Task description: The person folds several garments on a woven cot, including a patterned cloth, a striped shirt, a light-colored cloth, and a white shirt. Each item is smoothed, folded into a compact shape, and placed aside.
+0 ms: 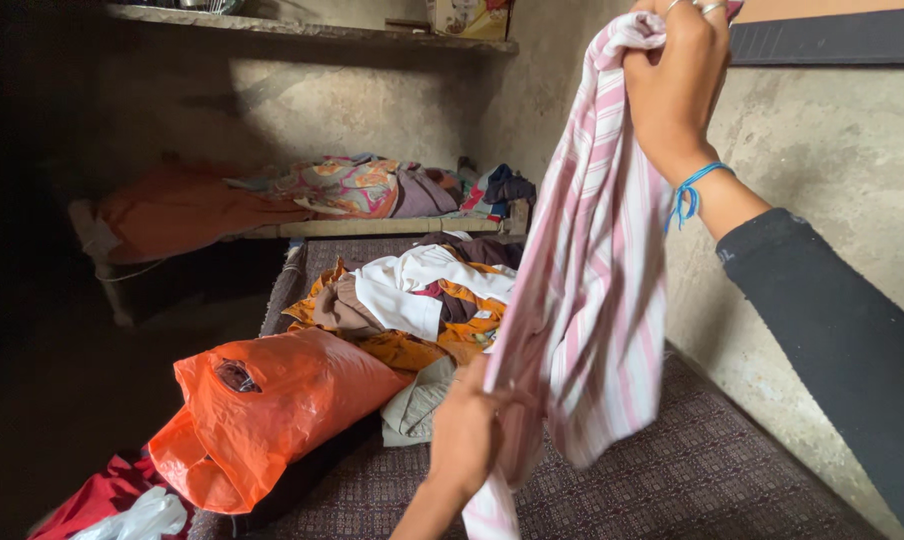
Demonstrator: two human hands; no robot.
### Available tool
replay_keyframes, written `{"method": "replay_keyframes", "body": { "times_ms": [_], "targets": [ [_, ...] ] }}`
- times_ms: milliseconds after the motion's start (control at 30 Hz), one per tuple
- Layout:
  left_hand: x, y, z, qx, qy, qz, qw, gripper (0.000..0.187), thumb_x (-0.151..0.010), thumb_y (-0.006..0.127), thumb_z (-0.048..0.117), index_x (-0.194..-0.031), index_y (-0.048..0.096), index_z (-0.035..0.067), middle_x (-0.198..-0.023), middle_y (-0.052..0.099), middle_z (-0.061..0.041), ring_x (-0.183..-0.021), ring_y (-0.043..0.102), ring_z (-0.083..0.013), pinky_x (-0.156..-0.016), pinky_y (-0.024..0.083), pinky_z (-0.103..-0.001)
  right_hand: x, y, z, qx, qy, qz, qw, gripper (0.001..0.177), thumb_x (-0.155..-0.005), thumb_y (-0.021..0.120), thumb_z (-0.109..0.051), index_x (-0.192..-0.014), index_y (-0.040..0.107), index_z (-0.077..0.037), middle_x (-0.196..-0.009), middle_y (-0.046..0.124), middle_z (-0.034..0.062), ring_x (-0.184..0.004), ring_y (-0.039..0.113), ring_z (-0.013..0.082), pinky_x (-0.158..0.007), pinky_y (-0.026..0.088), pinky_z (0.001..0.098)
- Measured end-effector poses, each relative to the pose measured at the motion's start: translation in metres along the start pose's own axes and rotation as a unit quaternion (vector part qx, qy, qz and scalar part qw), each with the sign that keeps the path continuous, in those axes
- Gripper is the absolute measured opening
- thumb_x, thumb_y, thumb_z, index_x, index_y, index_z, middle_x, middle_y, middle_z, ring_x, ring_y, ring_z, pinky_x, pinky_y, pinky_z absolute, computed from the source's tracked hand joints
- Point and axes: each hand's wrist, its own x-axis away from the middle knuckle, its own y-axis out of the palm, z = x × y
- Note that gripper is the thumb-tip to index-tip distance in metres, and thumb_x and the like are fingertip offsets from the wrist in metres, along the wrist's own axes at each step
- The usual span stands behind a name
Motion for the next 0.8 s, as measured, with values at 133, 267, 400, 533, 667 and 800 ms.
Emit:
{"method": "replay_keyframes", "body": {
  "times_ms": [133, 267, 400, 533, 667, 800],
  "targets": [
    [-0.006, 0.024, 0.009, 0.002, -0.080, -0.129, 0.988, 0.045, -0.076, 0.058, -0.003, -0.106, 0.081, 0.021, -0.126, 0.057, -0.014, -0.096, 0.067, -0.0395, -0.086, 0.053, -0.049, -0.016, 0.002, -0.001, 0.073, -0.064, 0.033, 0.995, 0.020, -0.076, 0.074, 0.011, -0.086, 0.058, 0.004, -0.088, 0.061, 0.0166, -0.086, 0.060, 0.0385, -0.077, 0.048, 0.0465],
    [-0.031, 0.047, 0.008, 0.037, -0.150, -0.081, 0.985, 0.040, -0.085, 0.055, 0.003, -0.114, 0.078, 0.017, -0.127, 0.057, -0.016, -0.096, 0.068, -0.0433, -0.085, 0.053, -0.053, -0.027, -0.006, 0.002, -0.093, 0.038, 0.042, 0.994, 0.020, -0.086, 0.072, 0.009, -0.089, 0.052, 0.004, -0.083, 0.057, 0.0103, -0.068, 0.062, 0.0247, -0.055, 0.051, 0.0361],
    [-0.048, 0.060, 0.004, 0.035, -0.223, -0.040, 0.973, 0.038, -0.080, 0.065, 0.013, -0.116, 0.065, -0.001, -0.133, 0.048, -0.023, -0.091, 0.067, -0.0475, -0.083, 0.052, -0.056, -0.035, -0.019, 0.015, -0.194, 0.136, -0.007, 0.972, 0.014, -0.099, 0.066, 0.011, -0.102, 0.056, 0.003, -0.091, 0.062, 0.0034, -0.073, 0.067, 0.0126, -0.052, 0.052, 0.0270],
    [-0.062, 0.064, -0.007, 0.074, -0.257, 0.091, 0.959, 0.047, -0.083, 0.075, 0.030, -0.106, 0.061, -0.008, -0.130, 0.050, -0.023, -0.090, 0.069, -0.0432, -0.079, 0.054, -0.054, -0.035, -0.037, 0.018, -0.194, 0.146, -0.009, 0.970, 0.015, -0.096, 0.064, 0.015, -0.101, 0.054, 0.004, -0.094, 0.064, 0.0052, -0.074, 0.071, 0.0131, -0.053, 0.055, 0.0255],
    [-0.059, 0.086, 0.005, 0.064, -0.238, 0.099, 0.964, 0.042, -0.082, 0.079, 0.032, -0.091, 0.066, -0.006, -0.146, 0.042, -0.029, -0.093, 0.069, -0.0441, -0.087, 0.055, -0.052, -0.033, -0.048, 0.002, -0.266, 0.163, 0.010, 0.950, 0.019, -0.091, 0.062, 0.016, -0.103, 0.053, 0.005, -0.097, 0.064, 0.0041, -0.074, 0.073, 0.0132, -0.051, 0.058, 0.0249],
    [-0.050, 0.110, 0.023, 0.079, -0.203, 0.135, 0.967, 0.057, -0.065, 0.094, 0.035, -0.081, 0.065, -0.011, -0.152, 0.023, -0.037, -0.109, 0.059, -0.0529, -0.097, 0.048, -0.053, -0.029, -0.048, -0.012, -0.329, 0.212, 0.023, 0.920, 0.024, -0.086, 0.063, 0.015, -0.102, 0.050, 0.001, -0.089, 0.064, 0.0019, -0.071, 0.073, 0.0111, -0.049, 0.059, 0.0233]
  ]
}}
